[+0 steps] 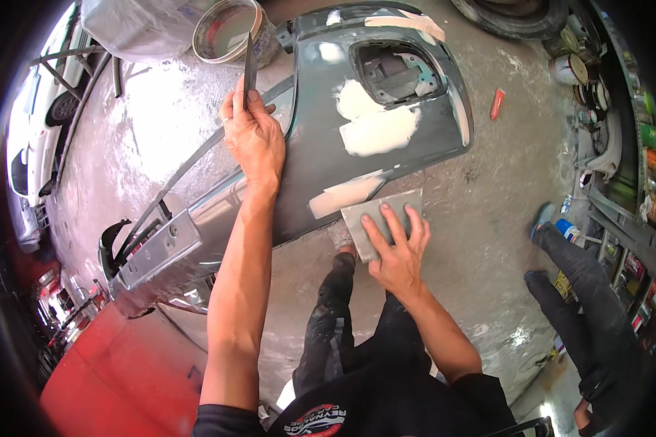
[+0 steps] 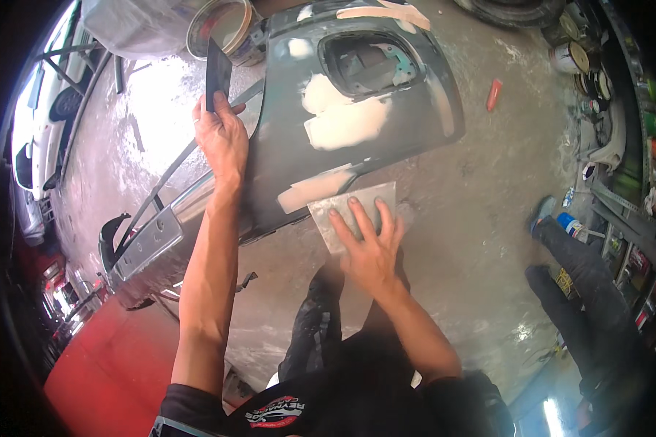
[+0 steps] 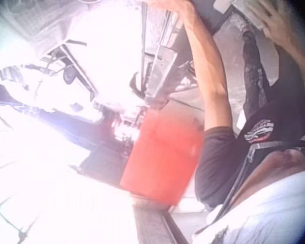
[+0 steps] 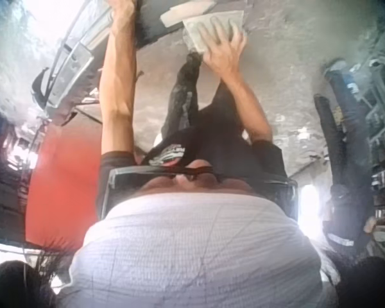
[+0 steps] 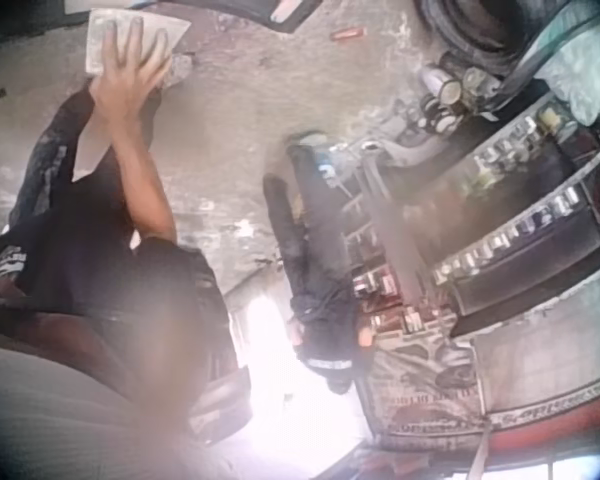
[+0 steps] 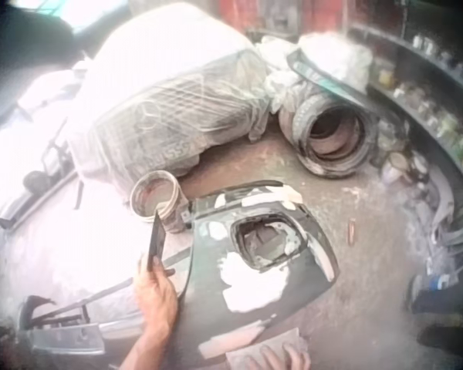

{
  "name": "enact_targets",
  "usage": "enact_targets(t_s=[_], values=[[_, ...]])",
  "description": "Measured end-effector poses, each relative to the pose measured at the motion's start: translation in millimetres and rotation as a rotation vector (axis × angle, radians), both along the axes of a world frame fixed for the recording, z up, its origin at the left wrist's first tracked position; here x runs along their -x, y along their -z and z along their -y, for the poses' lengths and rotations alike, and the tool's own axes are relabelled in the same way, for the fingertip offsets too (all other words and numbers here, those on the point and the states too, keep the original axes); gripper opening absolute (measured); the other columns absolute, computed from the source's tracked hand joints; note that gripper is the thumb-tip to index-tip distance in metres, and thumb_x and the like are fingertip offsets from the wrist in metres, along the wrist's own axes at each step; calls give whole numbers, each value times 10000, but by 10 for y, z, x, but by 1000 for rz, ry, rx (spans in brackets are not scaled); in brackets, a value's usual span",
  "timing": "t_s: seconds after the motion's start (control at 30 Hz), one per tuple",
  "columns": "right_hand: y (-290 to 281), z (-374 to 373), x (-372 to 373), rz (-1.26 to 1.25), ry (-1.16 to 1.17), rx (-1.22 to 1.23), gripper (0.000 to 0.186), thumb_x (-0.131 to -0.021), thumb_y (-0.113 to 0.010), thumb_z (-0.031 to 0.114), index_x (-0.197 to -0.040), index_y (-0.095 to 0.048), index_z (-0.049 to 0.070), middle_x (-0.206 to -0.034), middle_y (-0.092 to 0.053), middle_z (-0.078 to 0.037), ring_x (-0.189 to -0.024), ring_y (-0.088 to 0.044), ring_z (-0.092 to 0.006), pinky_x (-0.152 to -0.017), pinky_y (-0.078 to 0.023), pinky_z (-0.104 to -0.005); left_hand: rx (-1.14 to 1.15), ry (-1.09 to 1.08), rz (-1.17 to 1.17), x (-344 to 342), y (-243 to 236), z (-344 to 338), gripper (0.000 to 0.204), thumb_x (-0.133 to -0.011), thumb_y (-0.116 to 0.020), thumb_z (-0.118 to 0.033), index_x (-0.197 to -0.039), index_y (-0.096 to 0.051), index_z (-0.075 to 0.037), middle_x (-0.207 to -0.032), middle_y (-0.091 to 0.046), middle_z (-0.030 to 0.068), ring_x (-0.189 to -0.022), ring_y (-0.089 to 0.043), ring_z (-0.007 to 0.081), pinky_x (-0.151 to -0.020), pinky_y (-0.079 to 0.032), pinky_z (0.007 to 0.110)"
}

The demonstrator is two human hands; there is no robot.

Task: The person applies and smooths body filler onto a car bumper using metal spreaders, scraping the tools against each other between applications.

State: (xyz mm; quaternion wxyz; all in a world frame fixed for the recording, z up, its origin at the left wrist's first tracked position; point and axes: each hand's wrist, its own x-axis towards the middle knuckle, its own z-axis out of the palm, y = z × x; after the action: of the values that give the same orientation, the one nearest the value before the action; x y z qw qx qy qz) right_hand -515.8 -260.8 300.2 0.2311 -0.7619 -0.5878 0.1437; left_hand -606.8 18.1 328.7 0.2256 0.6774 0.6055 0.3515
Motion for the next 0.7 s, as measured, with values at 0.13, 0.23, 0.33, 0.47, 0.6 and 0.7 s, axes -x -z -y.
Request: enact_targets(t_s=[0.13, 0.23, 0.33, 0.47, 0.6, 0.7], values=[[55, -249, -185, 23, -48, -40, 925, -489, -867, 163, -1368, -606, 285, -1486, -467, -54, -1332, -361, -413, -967, -327, -624, 12, 4, -9, -12, 3, -4, 324, -1074, -455, -235, -1201, -608, 20, -1136, -581, 204, -808, -733, 240, -730, -531, 376], [106, -346, -216, 32, -79, -49, 934, -488, -876, 176, -1374, -600, 280, -1495, -457, -48, -1336, -356, -408, -972, -321, -623, 17, 5, 17, -31, -17, 13, 316, -1072, -458, -227, -1202, -608, 19, -1143, -580, 206, -805, -732, 240, -731, -532, 376], [118, -367, -209, 9, -82, -17, 932, -485, -873, 169, -1370, -603, 282, -1500, -451, -43, -1338, -351, -404, -977, -316, -625, 19, 5, 19, -27, -7, 24, 310, -1071, -460, -219, -1201, -607, 20, -1152, -579, 207, -803, -731, 237, -729, -534, 372], [92, -388, -189, -1, -80, 7, 916, -496, -863, 164, -1366, -605, 282, -1500, -451, -42, -1335, -351, -402, -984, -314, -628, -6, 22, 34, -6, 3, 5, 305, -1069, -461, -212, -1198, -607, 23, -1159, -577, 206, -800, -729, 230, -723, -536, 368], [295, -274, -137, 22, -78, -18, 889, -525, -835, 131, -1369, -601, 283, -1510, -442, -42, -1335, -355, -403, -981, -327, -633, 0, 25, 5, -18, 29, -7, 303, -1069, -462, -212, -1195, -608, 22, -1162, -575, 204, -797, -728, 226, -720, -537, 368], [347, -204, -97, 8, -84, -37, 882, -537, -818, 108, -1372, -595, 285, -1516, -436, -44, -1332, -363, -407, -969, -346, -633, 21, 17, 28, -16, 26, 9, 301, -1068, -465, -209, -1196, -608, 22, -1161, -575, 202, -799, -728, 226, -717, -537, 365]])
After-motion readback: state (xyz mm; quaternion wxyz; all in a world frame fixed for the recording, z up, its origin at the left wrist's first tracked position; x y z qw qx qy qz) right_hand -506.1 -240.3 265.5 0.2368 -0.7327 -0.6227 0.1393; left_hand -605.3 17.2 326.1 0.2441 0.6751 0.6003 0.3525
